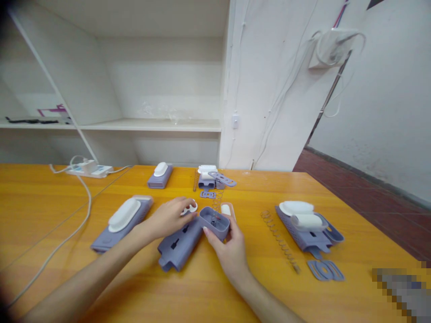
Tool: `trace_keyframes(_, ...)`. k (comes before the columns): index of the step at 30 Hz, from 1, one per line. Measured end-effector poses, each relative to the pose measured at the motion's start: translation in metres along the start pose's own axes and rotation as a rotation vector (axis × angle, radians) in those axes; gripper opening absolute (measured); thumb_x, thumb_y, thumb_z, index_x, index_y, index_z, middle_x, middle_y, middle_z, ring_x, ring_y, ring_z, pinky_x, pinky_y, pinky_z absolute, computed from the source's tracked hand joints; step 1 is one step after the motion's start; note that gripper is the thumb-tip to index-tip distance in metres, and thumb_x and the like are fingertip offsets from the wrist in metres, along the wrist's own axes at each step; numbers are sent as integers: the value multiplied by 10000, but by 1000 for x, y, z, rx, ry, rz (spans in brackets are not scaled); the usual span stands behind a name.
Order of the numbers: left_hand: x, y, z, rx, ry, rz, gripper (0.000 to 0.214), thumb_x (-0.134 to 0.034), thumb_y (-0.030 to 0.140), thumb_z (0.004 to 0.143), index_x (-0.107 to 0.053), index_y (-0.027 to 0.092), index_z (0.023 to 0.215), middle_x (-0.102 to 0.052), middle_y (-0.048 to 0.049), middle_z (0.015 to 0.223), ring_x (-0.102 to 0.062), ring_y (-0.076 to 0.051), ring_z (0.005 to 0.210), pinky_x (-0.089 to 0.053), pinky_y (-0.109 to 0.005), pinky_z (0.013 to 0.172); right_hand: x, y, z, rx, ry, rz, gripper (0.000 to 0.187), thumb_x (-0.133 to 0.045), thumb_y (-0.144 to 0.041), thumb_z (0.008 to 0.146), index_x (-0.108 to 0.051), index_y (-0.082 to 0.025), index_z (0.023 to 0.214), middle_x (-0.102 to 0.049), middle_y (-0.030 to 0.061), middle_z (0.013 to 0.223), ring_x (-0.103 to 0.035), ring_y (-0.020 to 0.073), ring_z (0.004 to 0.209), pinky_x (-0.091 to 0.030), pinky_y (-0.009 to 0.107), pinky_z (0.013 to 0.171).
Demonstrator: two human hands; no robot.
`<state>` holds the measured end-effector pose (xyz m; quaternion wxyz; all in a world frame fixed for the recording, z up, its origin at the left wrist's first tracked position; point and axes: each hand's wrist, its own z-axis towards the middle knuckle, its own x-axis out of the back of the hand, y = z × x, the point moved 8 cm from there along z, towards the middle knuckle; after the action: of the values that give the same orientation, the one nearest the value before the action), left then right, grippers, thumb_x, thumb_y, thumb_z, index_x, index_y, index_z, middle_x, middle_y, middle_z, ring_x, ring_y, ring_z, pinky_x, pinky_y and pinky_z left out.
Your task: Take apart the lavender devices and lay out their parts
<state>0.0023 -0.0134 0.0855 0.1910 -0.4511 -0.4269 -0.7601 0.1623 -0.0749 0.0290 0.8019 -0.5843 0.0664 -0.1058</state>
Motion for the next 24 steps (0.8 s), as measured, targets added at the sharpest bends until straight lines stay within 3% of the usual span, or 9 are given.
trace_keyframes(4,15,9,10,38,68,-494,338,-426,453,898,-611,196,1015,-661,-70,981,-605,-202,901,-452,-307,766,-5,-3,-3,-12,-67,6,456,-703,-387,739,-591,-159,1117,-664,100,987,-613,256,969,-534,364,815)
trace_keyframes(9,-11,31,16,73,-246,-946,434,-648,426,777,-594,178,1129,-654,-102,1089,-602,-214,1035,-453,-336,885,-9,1,-9,-79,-127,64,530,-694,-395,740,-539,-185,1201,-602,103,1149,-627,247,896,-560,346,690)
trace_keyframes(12,-23,36,17,72,-294,-1049,408,-757,367,676,-645,153,1005,-668,-112,1061,-618,-222,1017,-443,-361,931,-11,0,-11,-107,-163,107,586,-666,-399,764,-456,-195,1272,-577,107,1163,-626,205,765,-548,304,561)
trace_keyframes(15,-29,36,17,116,-219,-1131,361,-782,348,648,-622,136,892,-693,-111,952,-651,-216,931,-454,-371,907,-12,-4,-10,-95,-175,119,554,-653,-387,779,-406,-214,1244,-580,88,1106,-573,128,586,-506,262,472)
trace_keyframes(18,-35,38,18,184,-119,-1285,387,-774,325,661,-528,150,903,-690,-81,859,-678,-190,777,-488,-376,831,-8,-6,-7,-84,-152,93,362,-610,-403,806,-409,-228,1052,-592,-6,817,-485,89,450,-425,219,394)
trace_keyframes(21,-21,29,25,236,150,-1374,353,-717,306,723,-462,168,926,-656,-40,808,-654,-145,671,-522,-355,739,-1,-7,-8,-34,-130,-39,266,-569,-403,813,-370,-236,869,-455,-81,563,-418,91,400,-337,202,370)
trace_keyframes(24,10,6,32,276,465,-1362,268,-637,247,777,-440,174,945,-621,-27,799,-618,-122,670,-536,-329,680,-4,-20,-19,169,-182,-331,267,-614,-344,748,-379,-235,807,-442,-69,566,-427,102,442,-319,216,409)
